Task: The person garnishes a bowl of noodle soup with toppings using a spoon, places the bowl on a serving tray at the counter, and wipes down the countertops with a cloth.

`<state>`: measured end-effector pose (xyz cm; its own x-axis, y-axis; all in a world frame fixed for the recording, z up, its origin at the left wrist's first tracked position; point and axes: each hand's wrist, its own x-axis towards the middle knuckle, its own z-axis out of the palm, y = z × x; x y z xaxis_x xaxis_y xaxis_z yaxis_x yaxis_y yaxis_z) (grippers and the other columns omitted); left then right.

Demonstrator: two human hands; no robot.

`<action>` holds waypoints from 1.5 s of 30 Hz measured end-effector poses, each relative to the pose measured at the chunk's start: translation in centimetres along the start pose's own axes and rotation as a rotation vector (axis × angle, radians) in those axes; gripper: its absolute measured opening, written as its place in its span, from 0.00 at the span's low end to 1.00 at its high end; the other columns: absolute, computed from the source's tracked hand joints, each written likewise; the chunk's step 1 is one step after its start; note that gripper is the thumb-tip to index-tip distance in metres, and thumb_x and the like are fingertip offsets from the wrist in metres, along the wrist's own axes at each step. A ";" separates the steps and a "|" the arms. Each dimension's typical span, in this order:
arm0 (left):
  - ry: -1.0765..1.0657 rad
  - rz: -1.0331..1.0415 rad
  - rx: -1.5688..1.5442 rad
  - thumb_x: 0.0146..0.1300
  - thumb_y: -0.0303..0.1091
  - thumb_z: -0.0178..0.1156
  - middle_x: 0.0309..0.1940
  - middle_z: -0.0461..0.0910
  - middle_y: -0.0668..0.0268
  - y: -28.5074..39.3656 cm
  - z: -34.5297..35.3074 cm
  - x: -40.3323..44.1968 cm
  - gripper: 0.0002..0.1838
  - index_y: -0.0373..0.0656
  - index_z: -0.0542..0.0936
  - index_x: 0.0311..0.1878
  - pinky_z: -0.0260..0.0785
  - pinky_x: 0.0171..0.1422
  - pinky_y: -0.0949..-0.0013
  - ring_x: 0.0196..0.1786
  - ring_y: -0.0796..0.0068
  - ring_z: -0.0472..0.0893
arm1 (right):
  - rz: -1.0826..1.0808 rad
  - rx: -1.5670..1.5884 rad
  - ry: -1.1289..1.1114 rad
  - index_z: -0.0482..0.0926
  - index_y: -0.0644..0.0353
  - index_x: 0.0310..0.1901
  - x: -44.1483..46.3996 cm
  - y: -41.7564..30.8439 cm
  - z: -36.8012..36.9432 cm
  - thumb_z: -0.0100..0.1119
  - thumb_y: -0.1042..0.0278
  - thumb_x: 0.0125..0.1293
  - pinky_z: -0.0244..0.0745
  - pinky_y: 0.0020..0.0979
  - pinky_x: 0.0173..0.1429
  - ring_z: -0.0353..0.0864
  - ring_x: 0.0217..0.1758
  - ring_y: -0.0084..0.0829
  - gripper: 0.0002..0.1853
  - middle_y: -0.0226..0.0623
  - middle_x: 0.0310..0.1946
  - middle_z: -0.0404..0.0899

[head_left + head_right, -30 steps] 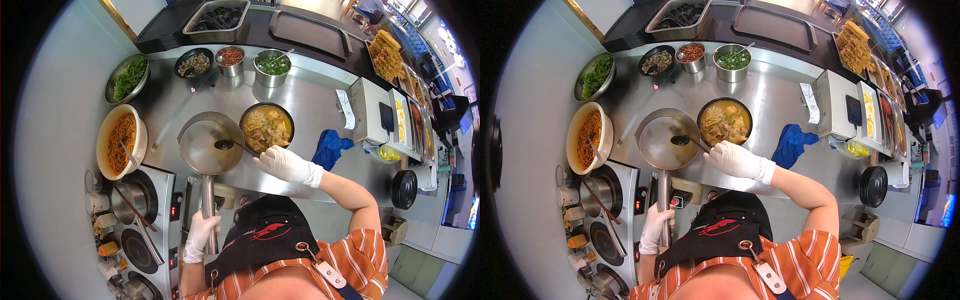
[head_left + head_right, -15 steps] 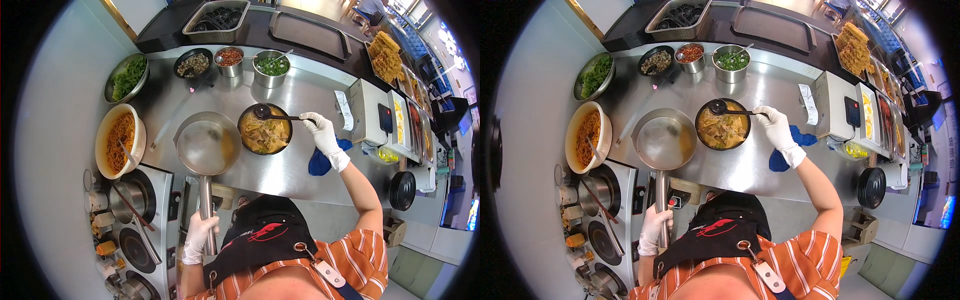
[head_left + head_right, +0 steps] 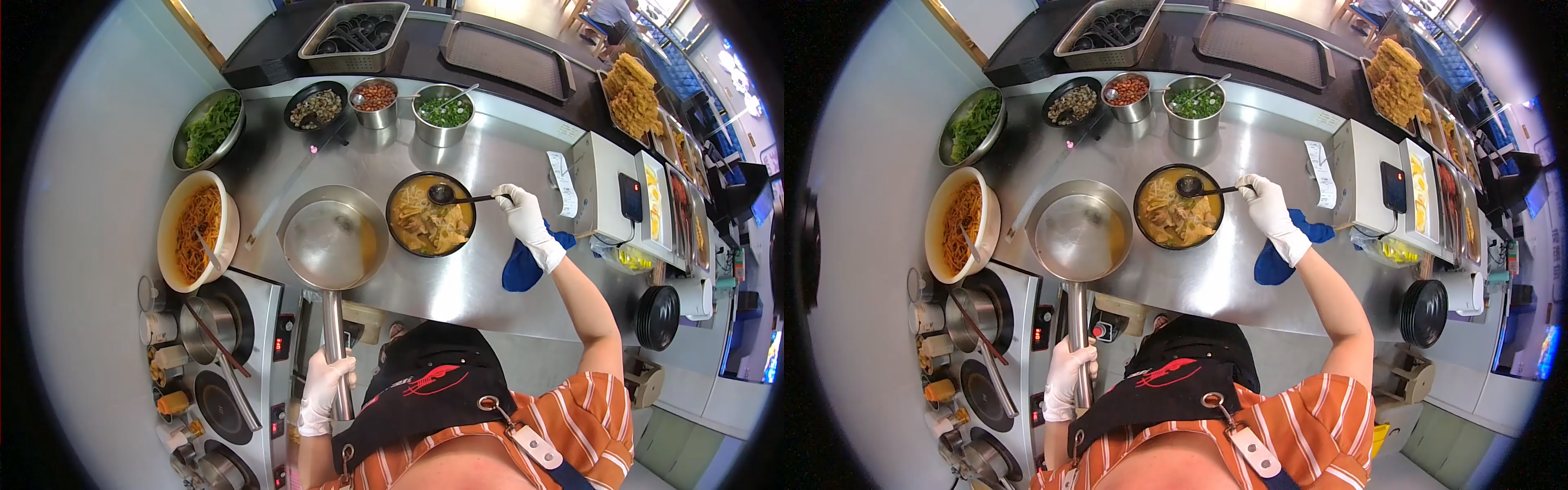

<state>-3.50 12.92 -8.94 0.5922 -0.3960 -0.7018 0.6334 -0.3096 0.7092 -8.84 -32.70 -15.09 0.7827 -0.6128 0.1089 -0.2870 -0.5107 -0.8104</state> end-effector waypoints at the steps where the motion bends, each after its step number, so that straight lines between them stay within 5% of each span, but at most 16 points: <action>1: 0.002 0.009 -0.004 0.57 0.27 0.61 0.24 0.73 0.67 0.0 0.1 0.0 0.12 0.37 0.72 0.43 0.69 0.22 0.74 0.20 0.79 0.75 | -0.017 -0.001 0.004 0.80 0.64 0.41 0.0 0.1 0.1 0.57 0.78 0.65 0.74 0.29 0.48 0.81 0.38 0.33 0.06 0.44 0.36 0.83; 28: 0.002 -0.010 0.004 0.57 0.27 0.62 0.25 0.75 0.66 -0.9 0.4 0.4 0.15 0.34 0.72 0.45 0.72 0.25 0.73 0.21 0.77 0.77 | -0.126 -0.021 0.024 0.81 0.63 0.42 -1.3 0.9 0.3 0.58 0.79 0.63 0.75 0.33 0.54 0.82 0.46 0.39 0.07 0.43 0.41 0.83; 45: -0.023 -0.017 0.033 0.57 0.28 0.63 0.25 0.74 0.66 -1.7 0.2 1.1 0.15 0.36 0.72 0.45 0.71 0.25 0.72 0.21 0.77 0.77 | -0.415 -0.014 -0.155 0.81 0.59 0.42 -4.1 -10.5 -0.4 0.60 0.76 0.61 0.75 0.36 0.48 0.79 0.42 0.42 0.08 0.41 0.35 0.79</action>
<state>-3.98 12.87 -10.89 0.5696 -0.4100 -0.7124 0.6264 -0.3447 0.6992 -9.24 -25.09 -6.84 0.9064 -0.2569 0.3354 0.0626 -0.7036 -0.7078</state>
